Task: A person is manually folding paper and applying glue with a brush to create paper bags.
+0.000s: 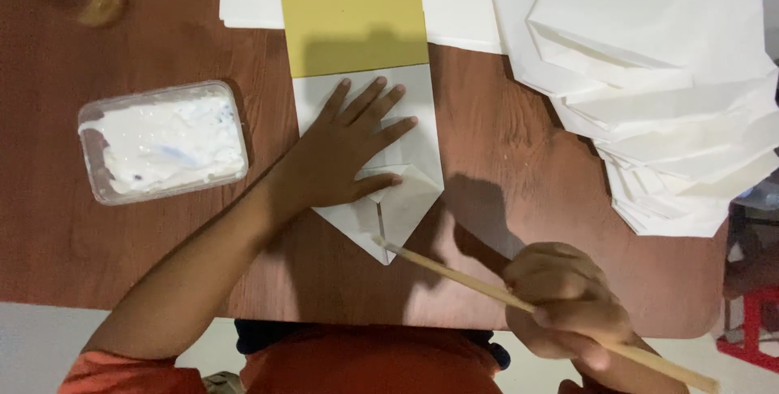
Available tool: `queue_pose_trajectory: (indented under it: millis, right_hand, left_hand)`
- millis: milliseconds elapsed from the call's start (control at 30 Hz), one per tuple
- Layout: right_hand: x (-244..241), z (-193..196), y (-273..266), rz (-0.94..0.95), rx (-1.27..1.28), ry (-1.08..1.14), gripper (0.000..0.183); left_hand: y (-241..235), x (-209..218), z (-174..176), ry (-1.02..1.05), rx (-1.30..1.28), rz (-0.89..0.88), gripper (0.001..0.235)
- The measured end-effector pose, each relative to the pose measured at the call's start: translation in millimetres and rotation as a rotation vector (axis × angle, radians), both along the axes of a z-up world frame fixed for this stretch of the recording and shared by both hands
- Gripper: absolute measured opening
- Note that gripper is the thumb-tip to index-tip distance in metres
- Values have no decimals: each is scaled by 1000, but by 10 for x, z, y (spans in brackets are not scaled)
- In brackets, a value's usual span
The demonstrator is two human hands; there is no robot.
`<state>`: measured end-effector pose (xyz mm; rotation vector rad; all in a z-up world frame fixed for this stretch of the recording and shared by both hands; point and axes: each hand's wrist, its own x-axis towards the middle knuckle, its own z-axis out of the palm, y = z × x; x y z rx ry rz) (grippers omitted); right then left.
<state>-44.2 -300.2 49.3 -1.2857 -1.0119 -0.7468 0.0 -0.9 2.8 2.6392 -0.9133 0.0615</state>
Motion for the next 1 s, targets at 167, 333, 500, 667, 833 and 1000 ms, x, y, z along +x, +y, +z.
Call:
queue_pose_trajectory:
  millis: [167,333,500,667,833,1000]
  right_hand:
    - [61,60,-31,208,-539,99,16]
    - [62,80,-55,175,-414,157,29]
    - [55,10,-90,25,-297,108,15]
    - [118,220,-86,345,-471,250,20]
    - [5,-33,19,1,-124,53,55]
    - [48,236,-89,125,-515,68,21]
  left_hand:
    - [-3,-4,46,-44,-29,5,67]
    - [8,11,26,-36,-37,8,68]
    - [3,5,35,-3,-48,8,67]
    - [11,3,9,-52,-49,1,68]
    - [6,1,39,-33,-24,5,68]
    - [8,7,34,-51,-26,-1,66]
